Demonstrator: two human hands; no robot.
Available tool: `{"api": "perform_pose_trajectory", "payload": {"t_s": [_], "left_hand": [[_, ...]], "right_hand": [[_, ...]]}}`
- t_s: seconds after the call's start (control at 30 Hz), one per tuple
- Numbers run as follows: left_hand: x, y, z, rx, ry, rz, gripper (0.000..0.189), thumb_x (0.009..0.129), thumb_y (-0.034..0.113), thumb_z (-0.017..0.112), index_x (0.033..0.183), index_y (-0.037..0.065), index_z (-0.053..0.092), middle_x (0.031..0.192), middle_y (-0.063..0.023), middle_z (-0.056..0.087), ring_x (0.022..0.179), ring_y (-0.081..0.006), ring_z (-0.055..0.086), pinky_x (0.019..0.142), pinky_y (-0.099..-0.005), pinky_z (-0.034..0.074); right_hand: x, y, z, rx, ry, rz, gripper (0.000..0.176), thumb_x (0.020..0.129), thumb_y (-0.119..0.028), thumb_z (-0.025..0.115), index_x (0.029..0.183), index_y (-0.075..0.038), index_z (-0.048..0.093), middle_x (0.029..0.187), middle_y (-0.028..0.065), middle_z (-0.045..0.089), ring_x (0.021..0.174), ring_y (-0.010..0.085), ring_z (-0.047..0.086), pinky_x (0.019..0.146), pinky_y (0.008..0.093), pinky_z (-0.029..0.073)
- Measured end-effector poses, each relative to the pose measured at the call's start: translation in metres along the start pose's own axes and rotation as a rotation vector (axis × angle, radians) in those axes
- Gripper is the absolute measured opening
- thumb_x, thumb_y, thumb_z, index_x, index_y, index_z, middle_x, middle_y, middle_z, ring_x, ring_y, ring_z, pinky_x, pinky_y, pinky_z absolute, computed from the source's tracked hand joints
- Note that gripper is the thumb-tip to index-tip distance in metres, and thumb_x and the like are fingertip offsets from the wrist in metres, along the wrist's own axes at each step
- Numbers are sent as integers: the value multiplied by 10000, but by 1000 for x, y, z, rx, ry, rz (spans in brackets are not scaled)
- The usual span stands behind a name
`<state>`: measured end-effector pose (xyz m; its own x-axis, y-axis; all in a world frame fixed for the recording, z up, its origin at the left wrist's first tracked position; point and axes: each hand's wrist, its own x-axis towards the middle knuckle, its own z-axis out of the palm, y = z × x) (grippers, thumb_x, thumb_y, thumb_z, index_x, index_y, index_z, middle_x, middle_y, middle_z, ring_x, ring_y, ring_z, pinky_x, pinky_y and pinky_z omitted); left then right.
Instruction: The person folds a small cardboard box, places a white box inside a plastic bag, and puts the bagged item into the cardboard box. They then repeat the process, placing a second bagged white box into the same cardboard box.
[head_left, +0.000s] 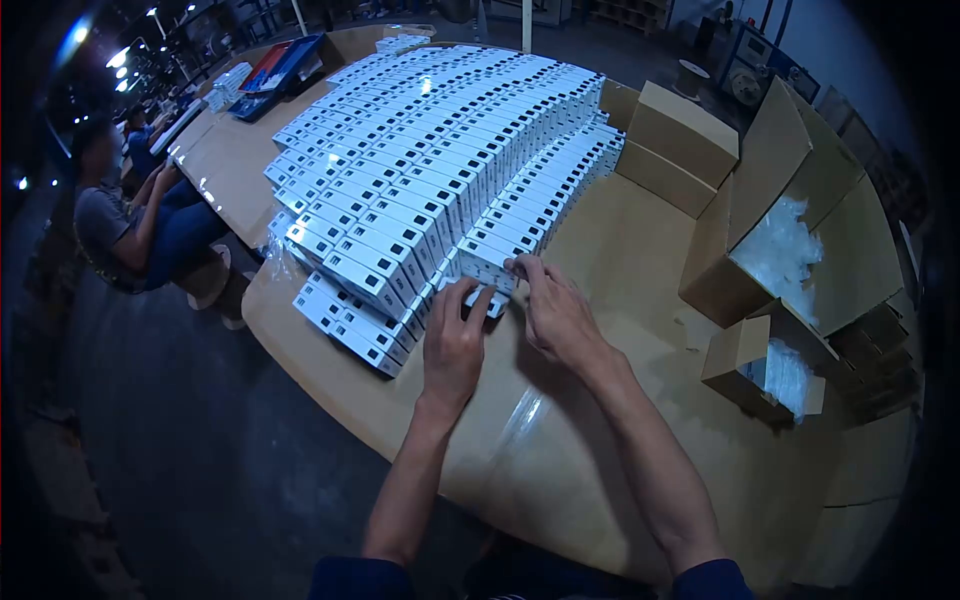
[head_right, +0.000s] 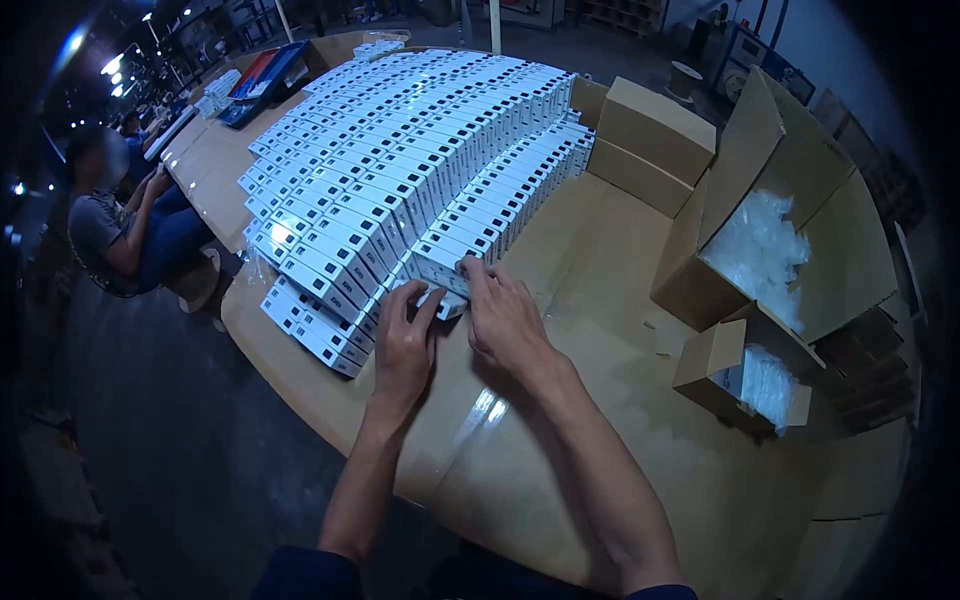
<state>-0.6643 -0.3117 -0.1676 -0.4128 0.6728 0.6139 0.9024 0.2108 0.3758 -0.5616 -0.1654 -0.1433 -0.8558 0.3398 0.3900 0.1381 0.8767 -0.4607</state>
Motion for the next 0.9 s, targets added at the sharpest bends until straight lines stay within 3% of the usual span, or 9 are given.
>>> {"api": "perform_pose_trajectory", "payload": {"t_s": [0.2, 0.3, 0.4, 0.43, 0.47, 0.57, 0.7, 0.8, 0.9], "left_hand": [[-12, 8, -12, 78, 45, 33, 290, 852, -7, 663, 1138, 19, 705, 1158, -114, 609, 1148, -307, 578, 969, -466, 489], [-19, 23, -20, -20, 80, 27, 313, 818, -40, 695, 1123, 29, 704, 1136, -122, 618, 1182, -364, 568, 999, -500, 480], [-24, 49, -24, -123, 130, 86, 363, 783, -89, 705, 1123, 38, 704, 1144, -141, 616, 1173, -409, 583, 898, -471, 547], [-24, 57, -23, -145, 128, 134, 374, 772, -91, 710, 1122, 41, 704, 1144, -140, 616, 1170, -409, 583, 876, -460, 555], [-26, 65, -22, -164, 125, 178, 385, 761, -93, 716, 1121, 43, 704, 1143, -140, 615, 1166, -409, 584, 854, -450, 562], [-23, 105, -16, -255, 86, 269, 407, 716, -84, 740, 1101, 42, 700, 1140, -129, 617, 1135, -389, 596, 875, -470, 546], [1, 158, -4, -443, -86, 375, 374, 759, 78, 854, 1083, 32, 672, 1141, -131, 620, 1088, -341, 628, 892, -444, 539], [40, 197, -1, -623, -225, 377, 329, 771, 25, 834, 1045, 37, 653, 1104, -140, 634, 1033, -341, 650, 868, -430, 544], [96, 233, 27, -533, -158, 515, 244, 834, 31, 781, 1035, 16, 644, 1061, -148, 643, 948, -328, 653, 816, -422, 541]], "right_hand": [[-8, -3, -12, 115, 16, 38, 522, 865, 54, 518, 1377, -17, 441, 1117, 219, 675, 1200, 411, 560, 999, 505, 452], [-28, -6, -23, 164, 220, 12, 510, 928, 9, 543, 1426, -37, 444, 1060, 186, 673, 1066, 340, 636, 930, 444, 505], [-63, -26, -62, 693, -79, 462, 499, 1015, -119, 588, 1489, -82, 436, 1012, 119, 652, 889, 218, 651, 798, 364, 534], [-77, -25, -63, 853, -119, 506, 528, 1054, -252, 614, 1529, -122, 424, 1000, 59, 621, 770, 116, 594, 703, 278, 513], [-89, -20, -64, 942, -189, 501, 517, 1064, -258, 606, 1534, -127, 434, 994, 22, 614, 820, 85, 581, 706, 250, 502], [-109, -25, -83, 1336, 11, 577, 350, 1081, -177, 560, 1417, -78, 566, 1031, 20, 641, 955, 71, 570, 769, 244, 510], [-140, 0, -122, 1044, 262, 472, 190, 1053, -84, 567, 1182, -31, 697, 1131, 32, 695, 1030, 103, 608, 926, 276, 492], [-171, 24, -172, 919, 352, 494, 178, 1029, -15, 555, 1111, -1, 713, 1071, 35, 712, 1023, 119, 639, 939, 279, 498], [-191, 43, -232, 694, 485, 509, 214, 1008, 39, 525, 1082, 9, 723, 1042, 60, 724, 1013, 125, 648, 946, 280, 496]]}}
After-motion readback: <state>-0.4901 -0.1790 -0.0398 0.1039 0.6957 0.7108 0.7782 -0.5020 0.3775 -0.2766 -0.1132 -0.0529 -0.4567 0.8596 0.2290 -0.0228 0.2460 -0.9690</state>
